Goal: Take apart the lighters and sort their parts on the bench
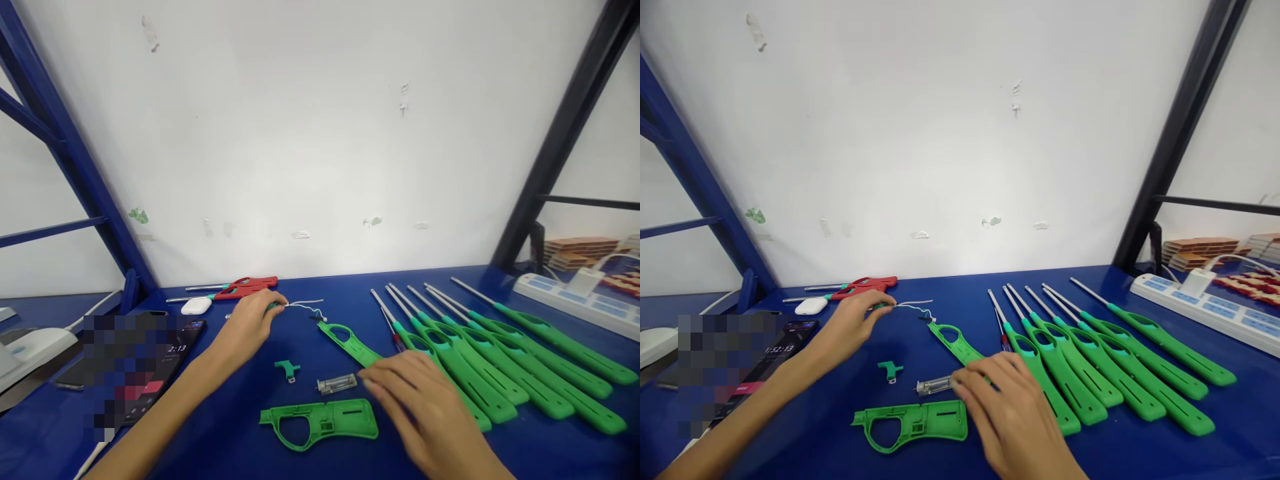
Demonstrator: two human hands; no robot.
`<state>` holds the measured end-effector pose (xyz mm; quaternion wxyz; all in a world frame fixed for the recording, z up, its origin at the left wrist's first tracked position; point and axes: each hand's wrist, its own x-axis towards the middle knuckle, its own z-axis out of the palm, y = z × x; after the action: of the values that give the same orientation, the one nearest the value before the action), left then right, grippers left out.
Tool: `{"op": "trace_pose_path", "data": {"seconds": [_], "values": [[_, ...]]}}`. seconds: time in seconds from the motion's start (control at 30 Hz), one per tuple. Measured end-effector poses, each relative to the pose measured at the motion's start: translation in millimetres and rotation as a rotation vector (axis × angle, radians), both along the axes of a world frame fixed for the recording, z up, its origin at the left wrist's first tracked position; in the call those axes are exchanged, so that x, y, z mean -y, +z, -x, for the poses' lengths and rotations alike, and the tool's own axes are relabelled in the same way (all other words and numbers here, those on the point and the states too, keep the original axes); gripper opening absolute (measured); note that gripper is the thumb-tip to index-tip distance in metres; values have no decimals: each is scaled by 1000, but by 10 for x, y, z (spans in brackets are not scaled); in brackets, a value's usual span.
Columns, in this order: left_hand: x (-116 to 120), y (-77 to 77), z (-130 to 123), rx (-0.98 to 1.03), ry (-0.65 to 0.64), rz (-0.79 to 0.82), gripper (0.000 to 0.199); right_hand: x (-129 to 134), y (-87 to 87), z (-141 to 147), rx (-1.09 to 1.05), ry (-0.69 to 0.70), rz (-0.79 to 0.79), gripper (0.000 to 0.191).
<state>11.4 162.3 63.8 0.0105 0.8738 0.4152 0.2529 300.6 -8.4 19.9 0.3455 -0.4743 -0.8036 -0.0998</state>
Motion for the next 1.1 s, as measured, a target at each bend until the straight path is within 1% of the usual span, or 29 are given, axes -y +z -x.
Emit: {"op": "trace_pose_path", "data": {"seconds": [0.07,0.1,0.17,0.2,0.27,0.33,0.37,0.4,0.47,0.53,0.6,0.63,0.7,0.77,0.83,0.9,0.93,1.0,1.03,1.1], "values": [[-177,-138,-63,-95,-5,50,34,-55,56,-91,50,-92,9,27],[-219,-194,-80,-137,-8,65,35,-91,84,-118,88,-128,34,26],[-219,-261,-83,-201,-1,64,35,-175,130,-127,169,-155,96,21],[-183,-269,-70,-221,9,47,36,-224,146,-112,207,-149,125,19],[-56,-245,-22,-238,37,-14,36,-328,165,-63,290,-137,176,17],[127,-194,43,-228,54,-89,29,-425,177,-26,361,-126,208,14],[233,-170,77,-216,52,-123,22,-461,187,-23,387,-124,216,17],[345,-153,110,-198,46,-155,20,-484,203,-31,402,-125,220,22],[578,-147,168,-154,44,-213,33,-474,255,-80,407,-124,217,32],[804,-181,208,-122,51,-257,41,-387,324,-143,384,-106,206,39],[1002,-247,232,-98,61,-294,52,-246,383,-178,299,-44,206,39],[1083,-287,240,-92,41,-309,56,-170,402,-177,225,8,211,38],[1203,-366,260,-92,-71,-310,56,-40,411,-135,98,95,231,36],[1267,-430,288,-83,-172,-289,59,40,389,-58,49,144,271,36],[1287,-472,320,-56,-198,-259,68,69,346,23,67,152,335,38],[1282,-497,351,-33,-183,-230,72,67,281,89,112,137,360,47],[1275,-508,365,-31,-174,-219,73,60,240,116,142,131,331,54],[1259,-535,389,-45,-151,-205,72,42,140,164,215,115,192,63],[1250,-553,399,-54,-140,-196,70,31,87,187,247,105,108,63],[1235,-595,416,-72,-115,-158,60,9,-7,231,281,82,-32,56]]}}
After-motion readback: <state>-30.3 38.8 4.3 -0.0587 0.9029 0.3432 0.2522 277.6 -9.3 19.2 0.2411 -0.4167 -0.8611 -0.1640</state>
